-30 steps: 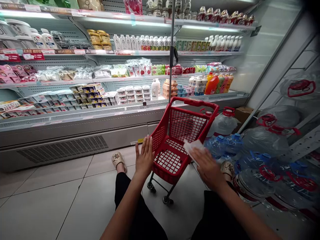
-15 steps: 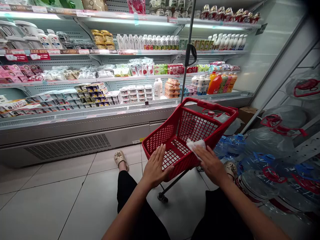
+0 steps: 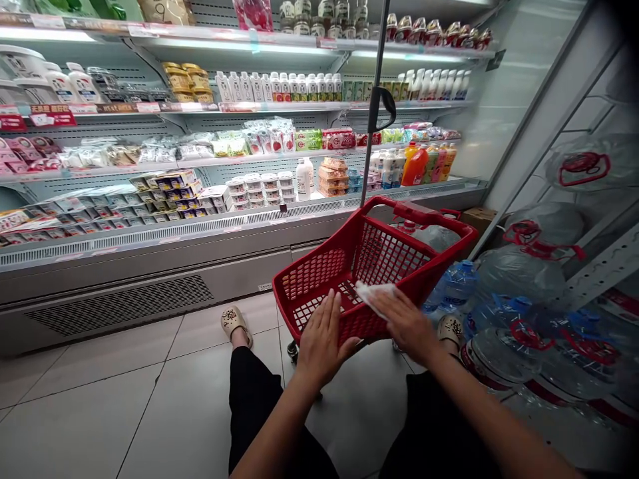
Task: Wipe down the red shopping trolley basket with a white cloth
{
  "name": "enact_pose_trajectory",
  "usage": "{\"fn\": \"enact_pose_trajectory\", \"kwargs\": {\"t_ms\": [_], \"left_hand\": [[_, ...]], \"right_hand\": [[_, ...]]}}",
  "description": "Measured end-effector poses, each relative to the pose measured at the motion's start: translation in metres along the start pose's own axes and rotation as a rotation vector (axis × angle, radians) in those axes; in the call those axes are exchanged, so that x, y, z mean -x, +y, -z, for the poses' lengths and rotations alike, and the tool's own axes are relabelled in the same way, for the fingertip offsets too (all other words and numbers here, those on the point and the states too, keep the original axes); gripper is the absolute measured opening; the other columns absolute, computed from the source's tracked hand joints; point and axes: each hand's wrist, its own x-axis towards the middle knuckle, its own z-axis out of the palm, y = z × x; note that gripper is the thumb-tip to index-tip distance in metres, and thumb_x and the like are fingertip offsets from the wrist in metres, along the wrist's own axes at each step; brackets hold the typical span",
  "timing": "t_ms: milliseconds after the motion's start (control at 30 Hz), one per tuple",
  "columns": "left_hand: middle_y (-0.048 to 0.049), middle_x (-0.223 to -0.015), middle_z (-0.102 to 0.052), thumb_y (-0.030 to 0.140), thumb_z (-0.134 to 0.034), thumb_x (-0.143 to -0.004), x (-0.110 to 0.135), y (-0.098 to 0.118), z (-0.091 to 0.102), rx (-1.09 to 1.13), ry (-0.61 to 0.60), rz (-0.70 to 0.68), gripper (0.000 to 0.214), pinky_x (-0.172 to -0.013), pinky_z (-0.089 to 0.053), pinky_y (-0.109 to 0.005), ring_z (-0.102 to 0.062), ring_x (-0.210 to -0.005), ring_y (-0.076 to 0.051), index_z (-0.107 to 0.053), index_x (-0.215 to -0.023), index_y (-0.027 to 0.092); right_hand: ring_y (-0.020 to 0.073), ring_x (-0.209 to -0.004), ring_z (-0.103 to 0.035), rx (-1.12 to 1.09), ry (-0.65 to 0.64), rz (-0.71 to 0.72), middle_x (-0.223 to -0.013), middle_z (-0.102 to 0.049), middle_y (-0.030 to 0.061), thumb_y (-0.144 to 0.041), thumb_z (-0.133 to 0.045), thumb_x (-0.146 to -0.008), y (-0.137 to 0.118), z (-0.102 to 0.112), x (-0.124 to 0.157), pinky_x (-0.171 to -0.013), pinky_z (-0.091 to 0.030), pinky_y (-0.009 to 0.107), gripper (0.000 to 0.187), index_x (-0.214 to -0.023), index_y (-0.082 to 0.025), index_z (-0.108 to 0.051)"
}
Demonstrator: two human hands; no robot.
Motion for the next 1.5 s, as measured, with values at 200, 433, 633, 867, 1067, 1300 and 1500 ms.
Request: {"fn": "enact_pose_trajectory", "kwargs": {"t_ms": [200,433,633,867,1067,1300,1500], "left_hand": [[-0.0135,-0.173,-0.028,0.062,-0.035,-0.108,-0.001,-0.028,0.007,-0.065,0.024,0.115,0.084,-0.124,-0.038,-0.045,-0.037,-0.156,-0.028,0.000,-0.171,0.019],[-0.0088,-0.174,-0.028,0.061,-0.040,-0.107,-0.032,0.011,-0.015,-0.066,0.043,0.000,0.081,-0.129,-0.030,-0.049,-0.030,-0.160,-0.029,-0.010,-0.171,0.021],[-0.0073,-0.174,-0.028,0.060,-0.044,-0.106,-0.032,-0.001,-0.015,-0.063,0.014,-0.023,0.078,-0.125,-0.037,-0.047,-0.036,-0.157,-0.029,-0.016,-0.170,0.024],[-0.0070,-0.174,-0.027,0.060,-0.045,-0.106,-0.032,-0.003,-0.012,-0.090,0.030,0.003,0.078,-0.125,-0.037,-0.048,-0.035,-0.157,-0.031,-0.018,-0.170,0.024],[-0.0079,-0.174,-0.025,0.059,-0.045,-0.106,-0.032,-0.008,-0.015,-0.121,0.047,-0.001,0.080,-0.126,-0.035,-0.048,-0.032,-0.158,-0.030,-0.014,-0.171,0.024],[-0.0072,-0.175,-0.023,0.058,-0.045,-0.106,-0.031,-0.016,-0.012,-0.131,0.035,-0.028,0.081,-0.126,-0.035,-0.046,-0.031,-0.159,-0.029,-0.010,-0.171,0.025],[-0.0070,-0.175,-0.021,0.056,-0.045,-0.106,-0.032,-0.012,-0.015,-0.134,0.053,0.008,0.079,-0.128,-0.032,-0.047,-0.027,-0.160,-0.030,-0.015,-0.171,0.024]], "right_hand": [[0.0241,-0.151,-0.046,0.170,0.116,-0.191,-0.164,-0.048,0.0052,-0.012,-0.040,-0.099,0.062,0.029,0.014,-0.131,-0.028,0.053,0.073,-0.169,-0.028,-0.023],[0.0222,-0.152,-0.044,0.072,0.012,-0.050,-0.165,-0.046,0.0060,-0.011,-0.040,-0.097,-0.018,0.003,-0.012,-0.130,-0.029,0.048,0.080,-0.171,-0.024,-0.011],[0.0217,-0.148,-0.049,0.198,0.026,-0.112,-0.162,-0.050,0.0024,-0.010,-0.039,-0.098,0.034,0.049,0.006,-0.132,-0.021,0.049,0.078,-0.170,-0.030,-0.017],[0.0284,-0.149,-0.048,0.313,0.199,-0.358,-0.161,-0.052,0.0086,-0.017,-0.037,-0.102,0.078,0.081,0.035,-0.130,-0.025,0.055,0.065,-0.166,-0.026,-0.034],[0.0226,-0.151,-0.046,0.201,0.055,-0.150,-0.163,-0.049,0.0053,-0.011,-0.037,-0.099,0.016,0.039,0.008,-0.130,-0.028,0.049,0.074,-0.170,-0.026,-0.019],[0.0244,-0.149,-0.049,0.290,0.153,-0.273,-0.161,-0.052,0.0060,-0.013,-0.036,-0.101,0.082,0.076,0.024,-0.131,-0.024,0.053,0.067,-0.166,-0.027,-0.033],[0.0269,-0.148,-0.050,0.280,0.192,-0.352,-0.159,-0.054,0.0064,-0.015,-0.039,-0.100,0.084,0.071,0.021,-0.129,-0.028,0.053,0.067,-0.166,-0.026,-0.035]]}}
